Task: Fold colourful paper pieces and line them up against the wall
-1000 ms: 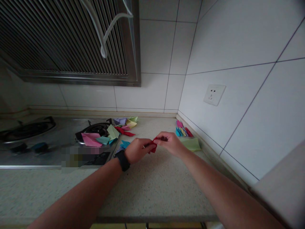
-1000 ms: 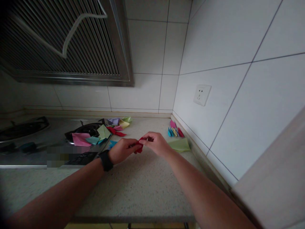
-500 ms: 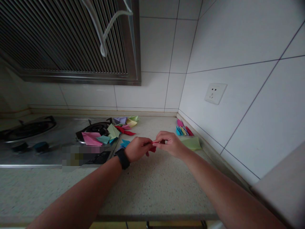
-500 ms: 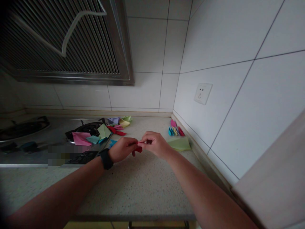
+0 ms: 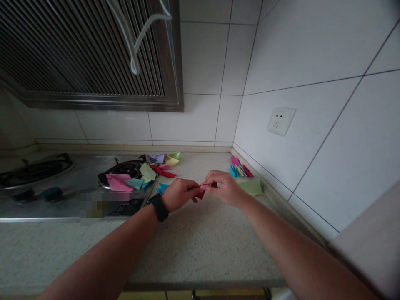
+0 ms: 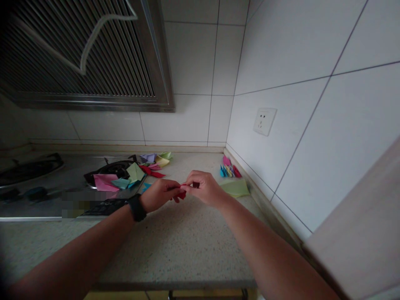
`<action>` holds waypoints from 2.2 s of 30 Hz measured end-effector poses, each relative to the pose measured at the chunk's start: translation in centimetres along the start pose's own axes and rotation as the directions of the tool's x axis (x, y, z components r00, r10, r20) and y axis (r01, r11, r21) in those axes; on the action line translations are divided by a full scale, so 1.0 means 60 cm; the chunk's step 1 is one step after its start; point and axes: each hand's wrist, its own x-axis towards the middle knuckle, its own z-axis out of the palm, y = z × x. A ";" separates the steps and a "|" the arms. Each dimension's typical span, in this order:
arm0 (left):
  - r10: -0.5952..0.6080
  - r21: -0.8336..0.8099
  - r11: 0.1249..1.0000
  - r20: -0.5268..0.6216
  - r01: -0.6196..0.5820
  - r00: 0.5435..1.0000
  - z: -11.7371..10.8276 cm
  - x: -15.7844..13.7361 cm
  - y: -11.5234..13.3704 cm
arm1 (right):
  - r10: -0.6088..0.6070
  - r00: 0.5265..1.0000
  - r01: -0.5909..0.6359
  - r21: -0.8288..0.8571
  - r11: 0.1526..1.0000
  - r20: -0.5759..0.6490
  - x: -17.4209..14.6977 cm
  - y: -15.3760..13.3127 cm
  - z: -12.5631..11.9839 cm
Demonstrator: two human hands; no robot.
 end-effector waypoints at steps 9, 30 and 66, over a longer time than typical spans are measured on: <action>0.025 -0.088 0.996 0.024 -0.023 0.999 0.003 -0.001 -0.006 | 0.154 0.986 -0.151 0.053 0.987 -0.059 -0.002 0.008 -0.003; -0.030 -0.032 0.999 -0.025 0.029 0.999 0.006 0.003 -0.001 | 0.123 0.986 -0.127 -0.036 0.991 -0.113 -0.001 0.022 -0.001; 0.038 0.183 0.983 -0.039 -0.030 0.999 0.002 0.006 -0.014 | 0.271 0.953 -0.276 0.020 0.961 0.136 -0.004 0.045 0.005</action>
